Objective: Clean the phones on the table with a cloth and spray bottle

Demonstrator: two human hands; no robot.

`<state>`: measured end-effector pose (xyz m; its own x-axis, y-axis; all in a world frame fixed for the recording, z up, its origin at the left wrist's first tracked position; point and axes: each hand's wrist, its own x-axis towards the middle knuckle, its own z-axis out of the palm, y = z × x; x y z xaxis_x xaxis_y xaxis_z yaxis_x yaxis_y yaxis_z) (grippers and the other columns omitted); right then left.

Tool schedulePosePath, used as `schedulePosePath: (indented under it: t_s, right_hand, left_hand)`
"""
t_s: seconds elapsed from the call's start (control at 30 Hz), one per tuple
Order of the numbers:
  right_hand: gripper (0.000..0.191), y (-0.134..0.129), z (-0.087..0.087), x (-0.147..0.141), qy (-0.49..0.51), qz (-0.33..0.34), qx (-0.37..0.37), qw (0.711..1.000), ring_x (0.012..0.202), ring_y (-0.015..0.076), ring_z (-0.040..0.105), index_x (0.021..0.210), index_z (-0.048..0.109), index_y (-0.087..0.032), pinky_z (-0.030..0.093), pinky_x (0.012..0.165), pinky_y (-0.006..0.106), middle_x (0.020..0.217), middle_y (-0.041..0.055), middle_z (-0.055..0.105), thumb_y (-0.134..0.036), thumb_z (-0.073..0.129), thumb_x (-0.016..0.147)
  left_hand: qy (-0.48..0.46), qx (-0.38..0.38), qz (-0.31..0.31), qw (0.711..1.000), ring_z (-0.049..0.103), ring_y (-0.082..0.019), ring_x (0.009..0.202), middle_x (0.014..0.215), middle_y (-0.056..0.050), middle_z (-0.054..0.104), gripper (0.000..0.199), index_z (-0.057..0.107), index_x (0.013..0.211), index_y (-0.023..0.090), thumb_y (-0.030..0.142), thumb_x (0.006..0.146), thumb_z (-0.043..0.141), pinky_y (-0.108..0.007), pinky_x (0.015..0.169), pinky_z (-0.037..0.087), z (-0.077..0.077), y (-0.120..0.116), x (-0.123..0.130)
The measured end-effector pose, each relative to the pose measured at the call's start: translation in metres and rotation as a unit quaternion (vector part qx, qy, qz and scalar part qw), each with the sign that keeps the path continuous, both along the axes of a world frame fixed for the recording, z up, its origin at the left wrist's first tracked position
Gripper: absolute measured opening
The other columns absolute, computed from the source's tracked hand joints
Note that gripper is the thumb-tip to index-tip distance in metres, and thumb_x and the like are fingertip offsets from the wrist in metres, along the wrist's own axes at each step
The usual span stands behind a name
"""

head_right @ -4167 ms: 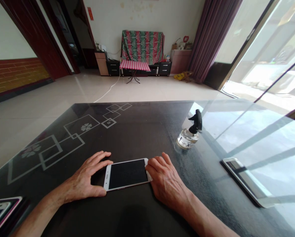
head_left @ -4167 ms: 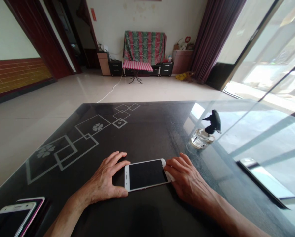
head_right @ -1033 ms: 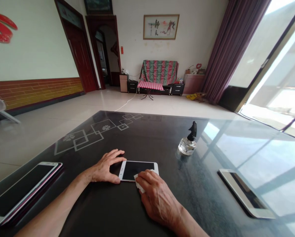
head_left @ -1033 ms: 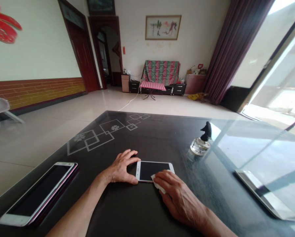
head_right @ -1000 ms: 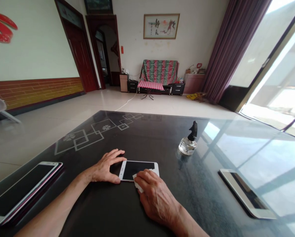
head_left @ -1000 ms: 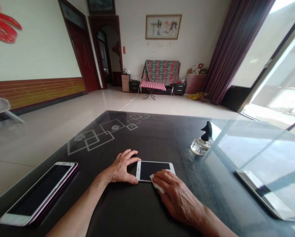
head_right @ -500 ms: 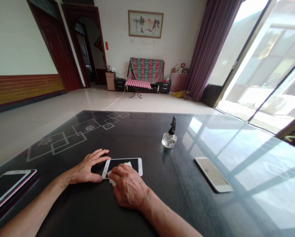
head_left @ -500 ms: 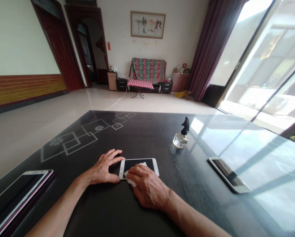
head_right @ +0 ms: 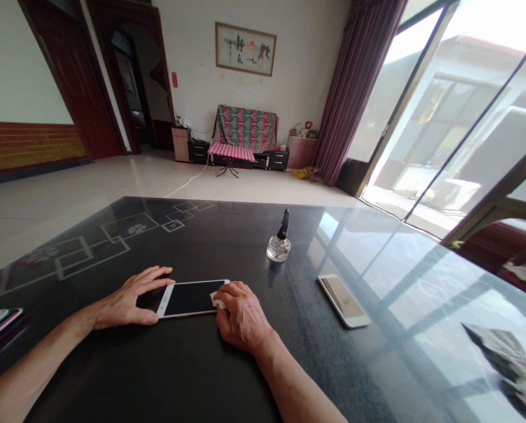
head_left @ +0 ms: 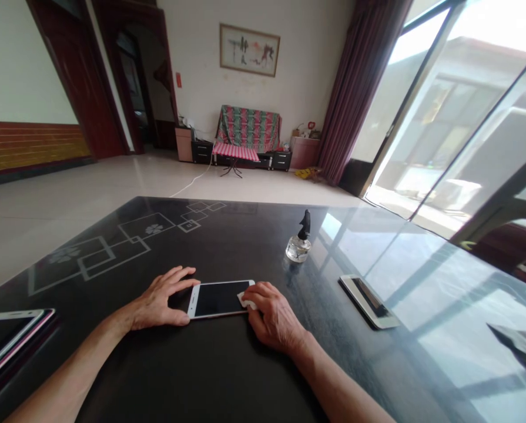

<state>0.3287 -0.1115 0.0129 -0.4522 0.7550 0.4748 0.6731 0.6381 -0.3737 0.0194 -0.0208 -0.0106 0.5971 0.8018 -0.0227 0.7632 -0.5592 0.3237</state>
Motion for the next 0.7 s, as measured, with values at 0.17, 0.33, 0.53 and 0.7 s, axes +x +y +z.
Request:
schedulePosePath:
  t_s: [0.17, 0.33, 0.53, 0.7]
  right_hand:
    - [0.026, 0.0043, -0.0021, 0.0003, 0.003, -0.009, 0.003, 1.000, 0.093, 0.0194, 0.058, 0.100, 0.065, -0.018, 0.044, 0.090, 0.035, 0.099, 0.0071, 0.066, -0.011, 0.048, 0.082]
    - [0.024, 0.0043, -0.0037, 0.0009, 0.001, -0.023, 0.003, 1.000, 0.095, 0.0190, 0.057, 0.101, 0.065, -0.017, 0.043, 0.091, 0.035, 0.100, 0.0077, 0.066, -0.014, 0.047, 0.085]
    - [0.024, 0.0024, -0.0049, 0.0000, -0.005, -0.032, -0.002, 0.999, 0.097, 0.0194, 0.055, 0.102, 0.064, -0.017, 0.043, 0.091, 0.035, 0.103, 0.0077, 0.064, -0.014, 0.047, 0.085]
    - [0.023, 0.0018, -0.0050, -0.0009, -0.009, -0.037, -0.002, 0.999, 0.097, 0.0189, 0.055, 0.102, 0.064, -0.017, 0.043, 0.091, 0.034, 0.101, 0.0076, 0.064, -0.013, 0.048, 0.085]
  left_hand:
    - [0.001, 0.021, 0.010, 1.000, 0.018, -0.038, 0.141, 0.154, -0.001, 0.029, 0.073, 0.048, 0.134, 0.036, 0.053, 0.066, 0.069, -0.054, 0.111, 0.024, -0.0028, 0.0002, 0.0003]
    - [0.000, 0.026, 0.007, 1.000, 0.019, -0.038, 0.141, 0.153, -0.003, 0.029, 0.072, 0.049, 0.134, 0.035, 0.056, 0.067, 0.067, -0.054, 0.111, 0.025, -0.0039, 0.0000, -0.0004]
    - [0.004, 0.022, 0.011, 1.000, 0.018, -0.039, 0.141, 0.154, -0.004, 0.028, 0.078, 0.047, 0.136, 0.034, 0.061, 0.065, 0.066, -0.056, 0.110, 0.024, -0.0022, -0.0029, 0.0017]
    - [0.010, 0.027, 0.026, 0.999, 0.019, -0.039, 0.141, 0.154, -0.004, 0.029, 0.078, 0.049, 0.135, 0.033, 0.065, 0.066, 0.064, -0.054, 0.110, 0.025, -0.0020, -0.0048, 0.0050]
